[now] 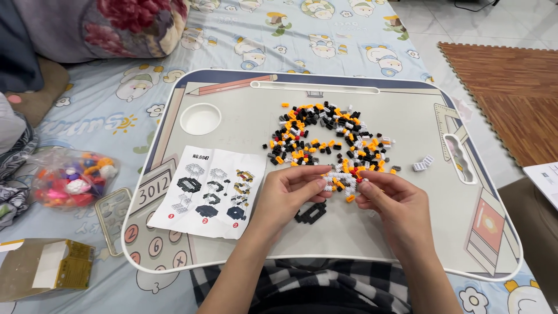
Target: Assembling a small pixel-art style figure using interlocking plastic blocks on a tray table
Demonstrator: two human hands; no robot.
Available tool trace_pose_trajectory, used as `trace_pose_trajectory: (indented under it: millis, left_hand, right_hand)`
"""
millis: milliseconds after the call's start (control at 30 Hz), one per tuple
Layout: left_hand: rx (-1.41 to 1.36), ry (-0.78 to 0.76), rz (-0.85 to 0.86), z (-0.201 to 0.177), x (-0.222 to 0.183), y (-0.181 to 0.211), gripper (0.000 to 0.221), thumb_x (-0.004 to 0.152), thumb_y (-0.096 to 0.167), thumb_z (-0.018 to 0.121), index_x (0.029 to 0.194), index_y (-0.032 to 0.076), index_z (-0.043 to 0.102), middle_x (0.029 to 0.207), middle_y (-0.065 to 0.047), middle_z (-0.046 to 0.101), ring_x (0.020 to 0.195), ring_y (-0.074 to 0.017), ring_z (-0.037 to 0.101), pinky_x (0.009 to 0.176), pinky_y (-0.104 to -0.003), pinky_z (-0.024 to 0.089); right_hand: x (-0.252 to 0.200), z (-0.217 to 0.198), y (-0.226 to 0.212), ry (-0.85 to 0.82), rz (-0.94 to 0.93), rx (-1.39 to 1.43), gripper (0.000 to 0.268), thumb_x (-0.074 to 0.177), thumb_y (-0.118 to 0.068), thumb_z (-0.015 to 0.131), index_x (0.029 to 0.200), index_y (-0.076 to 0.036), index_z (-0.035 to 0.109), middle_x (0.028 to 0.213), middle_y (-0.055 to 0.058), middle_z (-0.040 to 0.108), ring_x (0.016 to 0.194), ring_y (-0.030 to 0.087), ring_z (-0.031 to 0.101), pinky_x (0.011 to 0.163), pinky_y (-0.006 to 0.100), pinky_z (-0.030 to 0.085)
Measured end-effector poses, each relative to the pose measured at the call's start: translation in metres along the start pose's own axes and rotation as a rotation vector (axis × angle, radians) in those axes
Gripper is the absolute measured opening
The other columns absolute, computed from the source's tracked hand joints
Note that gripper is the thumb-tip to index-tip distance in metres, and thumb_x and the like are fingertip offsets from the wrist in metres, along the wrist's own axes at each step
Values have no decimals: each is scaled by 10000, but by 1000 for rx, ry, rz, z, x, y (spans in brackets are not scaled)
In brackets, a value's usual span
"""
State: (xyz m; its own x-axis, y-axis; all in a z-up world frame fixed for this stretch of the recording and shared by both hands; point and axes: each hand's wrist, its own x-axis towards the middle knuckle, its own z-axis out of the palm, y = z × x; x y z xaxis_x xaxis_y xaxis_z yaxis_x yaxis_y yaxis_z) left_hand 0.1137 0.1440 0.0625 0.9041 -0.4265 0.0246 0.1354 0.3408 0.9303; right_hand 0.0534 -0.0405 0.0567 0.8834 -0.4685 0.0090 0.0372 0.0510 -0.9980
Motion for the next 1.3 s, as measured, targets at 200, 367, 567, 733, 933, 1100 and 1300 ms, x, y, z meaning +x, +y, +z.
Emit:
trace_pose_trajectory:
  millis: [200,367,567,733,933,1100,1300]
  left_hand:
    - [9,5,-59,3,-1,9,293,835,26,678,1122,-19,715,906,-183,718,763,-247,738,706,-306,632]
    - [25,33,-146,6,-3,17,305,834,35,666,1131,2,727,923,-139,711,777,-258,751,729,-279,622]
    - [37,46,-157,6,-4,19,307,827,43,673,1126,-5,724,930,-159,741,799,-270,760,715,-267,619]
    - [46,44,-150,6,-5,21,310,829,50,667,1130,6,726,909,-135,719,798,-264,759,727,-270,617]
    - [29,41,-152,6,-5,20,309,824,45,677,1126,3,727,929,-138,712,800,-272,758,728,-276,620]
    - [21,27,-145,6,-4,18,312,829,41,670,1134,0,722,921,-138,701,795,-272,756,723,-275,621]
    - [-1,-6,-124,3,-4,13,303,846,42,662,1143,0,712,920,-125,696,823,-277,756,719,-262,609]
  right_hand:
    - [-7,-2,-6,38,-72,-8,245,835,28,677,1074,78,684,759,215,665,607,252,651,610,339,578]
    - [-13,6,-19,81,-15,-37,279,814,3,681,1083,75,693,783,215,678,615,278,652,644,325,572]
    - [-15,8,-19,54,33,-33,250,883,-46,624,1089,80,688,860,199,679,672,278,649,670,336,572]
    - [-13,8,-16,-3,77,-20,177,839,-19,666,993,67,653,847,197,688,692,318,675,688,376,582]
    - [-14,11,-15,0,218,7,305,804,21,667,1092,118,683,854,268,696,715,333,647,715,399,577]
    - [-15,9,-15,-17,213,5,258,820,8,668,1053,117,692,809,269,689,677,316,632,685,385,558]
    - [-15,9,-13,-23,208,-8,233,830,-5,667,1027,117,696,808,267,688,655,305,614,663,371,534]
